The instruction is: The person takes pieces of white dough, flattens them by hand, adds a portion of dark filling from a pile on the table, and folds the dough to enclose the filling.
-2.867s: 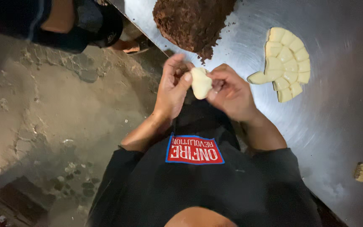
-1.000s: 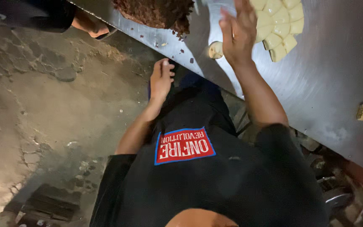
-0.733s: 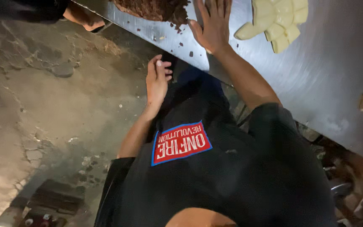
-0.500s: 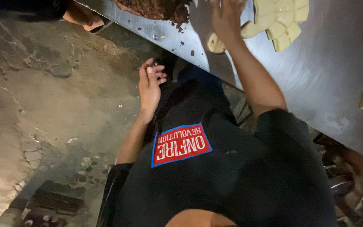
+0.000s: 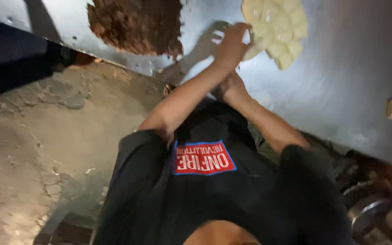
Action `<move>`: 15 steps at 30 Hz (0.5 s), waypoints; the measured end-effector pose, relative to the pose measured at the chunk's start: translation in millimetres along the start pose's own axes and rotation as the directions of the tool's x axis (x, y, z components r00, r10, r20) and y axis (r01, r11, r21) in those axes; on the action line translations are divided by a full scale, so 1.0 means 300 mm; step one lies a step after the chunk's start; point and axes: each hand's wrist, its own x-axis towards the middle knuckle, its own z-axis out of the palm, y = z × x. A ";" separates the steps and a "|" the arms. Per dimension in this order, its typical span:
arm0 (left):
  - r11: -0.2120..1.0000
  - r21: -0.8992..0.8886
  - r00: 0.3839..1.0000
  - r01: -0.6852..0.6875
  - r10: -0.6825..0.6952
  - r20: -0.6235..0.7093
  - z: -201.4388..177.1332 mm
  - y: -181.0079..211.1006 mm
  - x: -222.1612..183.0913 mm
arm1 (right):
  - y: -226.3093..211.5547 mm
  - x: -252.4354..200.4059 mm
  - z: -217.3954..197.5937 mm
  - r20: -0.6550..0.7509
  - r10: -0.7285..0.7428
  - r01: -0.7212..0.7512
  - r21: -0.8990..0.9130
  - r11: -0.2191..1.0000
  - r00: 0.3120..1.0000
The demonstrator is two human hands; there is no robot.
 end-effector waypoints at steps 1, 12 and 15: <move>0.995 0.095 0.995 0.023 -0.033 0.099 0.100 -0.028 0.007 | 0.019 -0.021 -0.044 0.156 -0.085 0.116 -0.199 0.973 0.984; 0.890 0.040 0.606 0.453 -0.340 0.719 -0.399 -0.052 -0.328 | 0.008 0.295 -0.481 0.859 0.016 0.019 -0.030 0.999 0.513; 0.832 -0.171 0.707 0.527 -0.318 0.632 -0.685 0.109 -0.351 | -0.227 0.532 -0.540 0.462 0.003 -0.101 0.189 0.977 0.887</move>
